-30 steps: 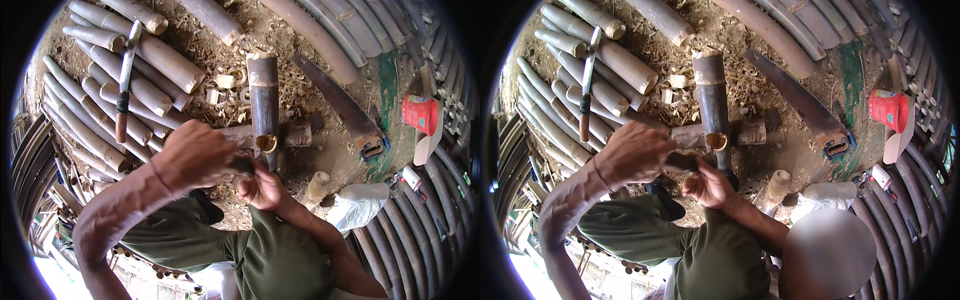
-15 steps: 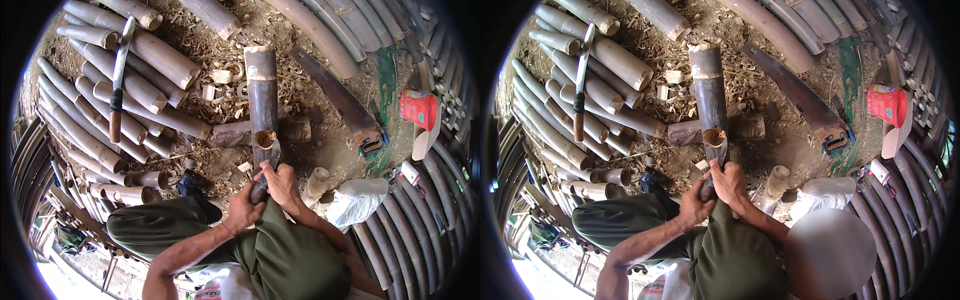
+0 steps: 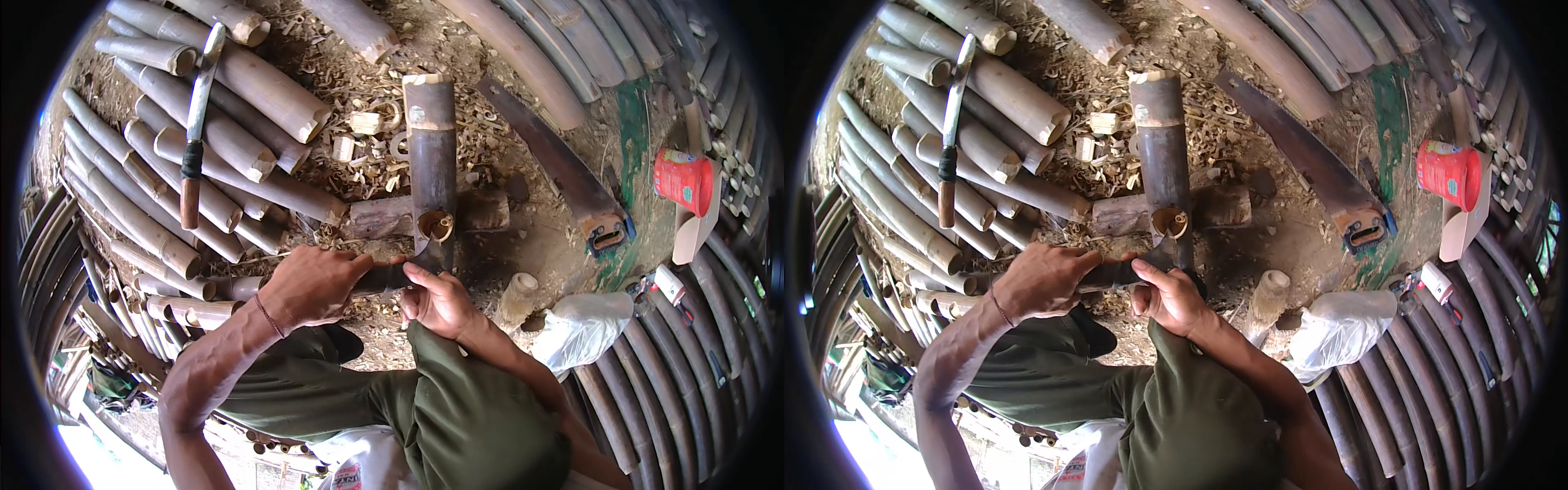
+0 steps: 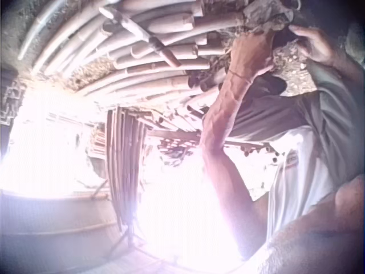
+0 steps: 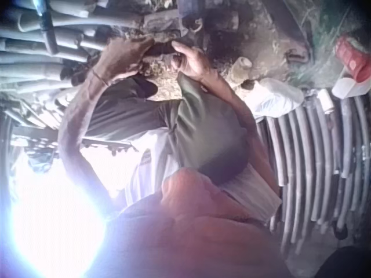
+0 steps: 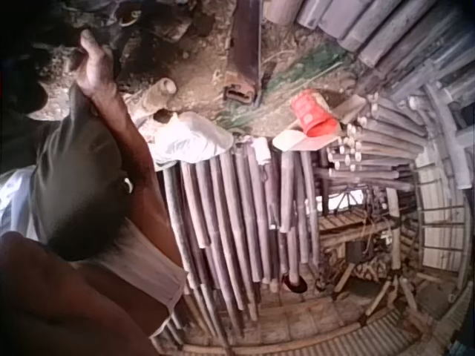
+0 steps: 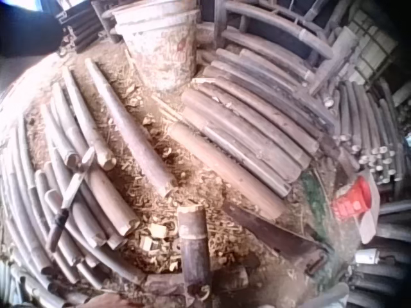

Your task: The person selects bamboo poles from a pile, measures them with a tape measure, and marks them with a knife. They then use a machete and a wooden block to split the bamboo poles into smaller sections.

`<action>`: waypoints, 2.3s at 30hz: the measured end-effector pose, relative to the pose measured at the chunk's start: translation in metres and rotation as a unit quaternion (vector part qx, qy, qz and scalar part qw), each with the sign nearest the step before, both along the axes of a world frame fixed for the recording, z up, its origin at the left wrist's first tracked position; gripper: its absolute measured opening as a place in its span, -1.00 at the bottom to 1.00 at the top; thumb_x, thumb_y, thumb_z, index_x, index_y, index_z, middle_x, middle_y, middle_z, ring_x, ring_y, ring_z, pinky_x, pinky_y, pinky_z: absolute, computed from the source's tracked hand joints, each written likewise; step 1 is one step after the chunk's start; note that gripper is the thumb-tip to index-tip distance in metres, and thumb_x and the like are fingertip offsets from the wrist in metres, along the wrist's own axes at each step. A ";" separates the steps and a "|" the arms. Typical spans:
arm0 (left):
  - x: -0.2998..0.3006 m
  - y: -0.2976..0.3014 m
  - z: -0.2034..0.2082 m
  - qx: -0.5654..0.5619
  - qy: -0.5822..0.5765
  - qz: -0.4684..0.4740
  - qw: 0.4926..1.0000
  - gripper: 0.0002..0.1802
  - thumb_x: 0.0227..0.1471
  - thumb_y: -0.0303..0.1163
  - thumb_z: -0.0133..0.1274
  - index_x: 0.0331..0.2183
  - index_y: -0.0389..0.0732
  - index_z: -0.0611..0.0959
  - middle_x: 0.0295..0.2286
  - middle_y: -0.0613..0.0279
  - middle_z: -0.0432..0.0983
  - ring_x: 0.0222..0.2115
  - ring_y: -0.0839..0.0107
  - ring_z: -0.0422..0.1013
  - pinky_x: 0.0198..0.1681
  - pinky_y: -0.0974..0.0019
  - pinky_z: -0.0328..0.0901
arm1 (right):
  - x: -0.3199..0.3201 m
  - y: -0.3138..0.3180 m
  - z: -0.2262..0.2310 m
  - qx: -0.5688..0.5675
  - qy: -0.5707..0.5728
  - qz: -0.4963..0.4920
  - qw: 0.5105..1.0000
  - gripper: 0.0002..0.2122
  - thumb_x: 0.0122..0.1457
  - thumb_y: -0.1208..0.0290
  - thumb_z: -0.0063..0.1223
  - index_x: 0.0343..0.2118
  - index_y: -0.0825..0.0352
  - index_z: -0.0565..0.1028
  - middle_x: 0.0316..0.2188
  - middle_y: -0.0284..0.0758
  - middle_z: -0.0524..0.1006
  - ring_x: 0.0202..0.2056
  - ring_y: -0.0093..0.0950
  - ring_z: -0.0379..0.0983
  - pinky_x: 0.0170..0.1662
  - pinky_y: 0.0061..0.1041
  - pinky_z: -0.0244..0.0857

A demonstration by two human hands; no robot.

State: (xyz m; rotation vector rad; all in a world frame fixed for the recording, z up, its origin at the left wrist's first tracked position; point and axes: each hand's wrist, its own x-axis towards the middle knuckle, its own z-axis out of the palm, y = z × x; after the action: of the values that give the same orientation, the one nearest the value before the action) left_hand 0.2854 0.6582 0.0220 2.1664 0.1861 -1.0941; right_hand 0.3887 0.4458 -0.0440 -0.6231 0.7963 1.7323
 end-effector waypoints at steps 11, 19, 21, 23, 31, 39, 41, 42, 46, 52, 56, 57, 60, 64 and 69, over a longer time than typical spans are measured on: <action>-0.032 -0.175 -0.047 -0.099 0.021 0.452 0.886 -0.36 -0.13 -0.37 0.22 0.01 -0.20 0.36 -0.38 -0.18 0.55 -0.41 -0.17 0.52 -0.32 -0.06 0.43 | 0.016 -0.012 0.005 -0.116 -0.502 0.358 0.779 -0.62 0.32 0.16 -0.07 -0.36 0.42 0.61 -0.52 -0.22 0.64 -0.60 -0.41 0.52 -0.47 -0.41 0.38; -0.044 -0.186 -0.043 -0.133 0.020 0.551 0.823 -0.31 -0.14 -0.28 0.30 0.03 -0.30 0.44 -0.33 -0.17 0.59 -0.34 0.00 0.57 -0.19 0.09 0.44 | 0.001 -0.014 0.013 -0.065 -0.526 0.412 0.741 -0.64 0.35 0.23 -0.17 -0.40 0.42 0.53 -0.53 -0.22 0.62 -0.42 -0.32 0.59 -0.24 -0.32 0.41; -0.058 -0.159 -0.055 -0.117 0.108 0.573 0.804 -0.38 -0.16 -0.23 0.34 -0.03 -0.26 0.58 -0.36 -0.07 0.63 -0.32 0.30 0.59 -0.17 0.25 0.44 | -0.009 0.004 -0.010 -0.030 -0.491 0.448 0.746 -0.69 0.34 0.25 -0.15 -0.34 0.43 0.49 -0.48 -0.18 0.62 -0.41 -0.31 0.58 -0.27 -0.32 0.41; -0.067 -0.114 -0.073 -0.049 0.028 0.529 0.847 -0.56 -0.19 -0.26 0.33 -0.23 -0.23 0.64 -0.44 0.05 0.62 -0.41 0.31 0.58 -0.26 0.26 0.46 | -0.014 0.028 -0.011 0.007 -0.459 0.358 0.813 -0.76 0.35 0.29 -0.12 -0.25 0.39 0.46 -0.36 -0.21 0.63 -0.36 -0.41 0.58 -0.27 -0.44 0.43; 0.061 0.015 0.008 0.177 -0.053 -0.012 0.983 -0.89 -0.08 -0.31 0.22 -0.49 -0.09 0.63 -0.64 0.32 0.51 -0.61 0.34 0.49 -0.58 0.22 0.34 | 0.004 0.040 0.005 0.054 -0.045 -0.197 0.978 -0.79 0.37 0.34 -0.13 -0.04 0.27 0.44 -0.17 -0.23 0.59 -0.27 -0.40 0.56 -0.07 -0.24 0.49; 0.133 0.007 0.002 0.190 -0.084 -0.188 0.960 -0.86 -0.03 -0.32 0.23 -0.58 -0.08 0.72 -0.69 0.36 0.55 -0.63 0.43 0.49 -0.64 0.32 0.27 | 0.028 0.019 -0.009 0.035 0.127 -0.268 0.954 -0.51 0.32 -0.11 -0.19 -0.11 0.27 0.52 -0.26 -0.36 0.57 -0.45 -0.45 0.40 -0.28 -0.37 0.36; 0.099 0.006 0.006 0.120 0.063 -0.109 0.985 -0.80 0.01 -0.25 0.21 -0.53 -0.14 0.71 -0.69 0.28 0.53 -0.63 0.41 0.48 -0.62 0.30 0.29 | 0.020 0.017 -0.002 0.040 0.012 -0.151 0.988 -0.65 0.30 0.07 -0.03 -0.05 0.25 0.46 -0.29 -0.34 0.54 -0.42 -0.45 0.50 -0.23 -0.32 0.45; 0.072 -0.006 0.025 0.070 0.201 -0.024 0.977 -0.74 0.04 -0.19 0.19 -0.49 -0.18 0.70 -0.68 0.23 0.52 -0.63 0.40 0.48 -0.60 0.27 0.32 | 0.008 0.011 0.005 0.061 -0.016 -0.040 0.997 -0.69 0.29 0.17 0.04 -0.01 0.24 0.43 -0.29 -0.33 0.54 -0.40 -0.45 0.53 -0.20 -0.31 0.48; 0.054 -0.029 0.026 -0.171 0.226 0.065 0.957 -0.32 0.11 0.21 0.00 -0.30 -0.34 0.63 -0.47 -0.06 0.60 -0.42 0.08 0.57 -0.26 0.04 0.47 | 0.019 -0.008 0.036 0.026 -0.149 0.009 0.988 -0.64 0.29 0.44 0.02 0.11 0.30 0.27 -0.34 -0.44 0.45 -0.27 -0.57 0.47 -0.06 -0.48 0.36; 0.039 -0.078 -0.027 -0.461 0.164 0.459 0.741 0.31 -0.18 0.52 0.08 0.10 -0.58 0.24 -0.15 -0.37 0.48 -0.21 0.09 0.55 -0.09 0.19 0.47 | 0.074 -0.039 0.047 0.094 -0.697 0.345 0.622 -0.69 0.21 0.37 0.00 -0.02 0.39 0.40 -0.35 -0.17 0.47 -0.28 -0.21 0.46 -0.11 -0.32 0.34; 0.071 -0.123 -0.062 -0.395 0.188 0.659 0.611 -0.34 0.14 0.15 0.06 -0.44 -0.40 0.57 -0.62 0.27 0.41 -0.57 0.44 0.41 -0.56 0.33 0.29 | 0.081 -0.034 0.041 0.031 -0.669 0.466 0.578 -0.68 0.08 0.40 0.17 -0.09 0.32 0.44 -0.39 -0.04 0.57 -0.29 0.05 0.51 -0.20 -0.10 0.36; 0.080 -0.130 -0.065 -0.349 0.129 0.665 0.647 -0.44 0.16 0.04 0.04 -0.48 -0.35 0.56 -0.63 0.29 0.40 -0.59 0.47 0.39 -0.54 0.35 0.29 | 0.085 -0.024 0.046 0.011 -0.673 0.484 0.559 -0.68 0.03 0.38 0.22 -0.15 0.31 0.46 -0.37 0.01 0.58 -0.27 0.05 0.52 -0.24 -0.03 0.35; 0.091 -0.137 -0.072 -0.317 0.050 0.691 0.648 -0.71 0.21 -0.24 -0.07 -0.36 -0.27 0.59 -0.68 0.32 0.36 -0.71 0.54 0.29 -0.64 0.43 0.18 | 0.108 -0.006 0.045 0.040 -0.639 0.559 0.527 -0.69 0.01 0.37 0.25 -0.19 0.33 0.46 -0.41 0.01 0.58 -0.28 0.05 0.52 -0.24 -0.05 0.36; 0.091 -0.119 -0.061 -0.458 0.103 0.738 0.484 -0.73 0.23 -0.31 -0.12 -0.26 -0.30 0.57 -0.64 0.37 0.33 -0.65 0.59 0.24 -0.60 0.48 0.13 | 0.133 0.034 0.061 0.134 -0.630 0.641 0.418 -0.75 0.05 0.43 0.16 -0.23 0.41 0.45 -0.47 0.02 0.57 -0.35 0.05 0.52 -0.26 -0.07 0.39; 0.082 -0.121 -0.055 -0.524 0.067 0.803 0.275 -0.63 0.23 -0.29 -0.11 -0.05 -0.34 0.52 -0.56 0.39 0.35 -0.59 0.57 0.27 -0.54 0.47 0.20 | 0.140 0.083 0.071 0.267 -0.609 0.691 0.282 -0.83 0.09 0.40 0.09 -0.31 0.35 0.60 -0.49 -0.19 0.63 -0.42 -0.28 0.63 -0.38 -0.33 0.47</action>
State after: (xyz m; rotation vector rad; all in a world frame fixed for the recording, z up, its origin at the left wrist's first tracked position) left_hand 0.3677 0.5374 -0.0330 -0.0786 1.0323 0.1443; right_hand 0.5285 0.5292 0.0275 -2.0014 -2.0130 1.6771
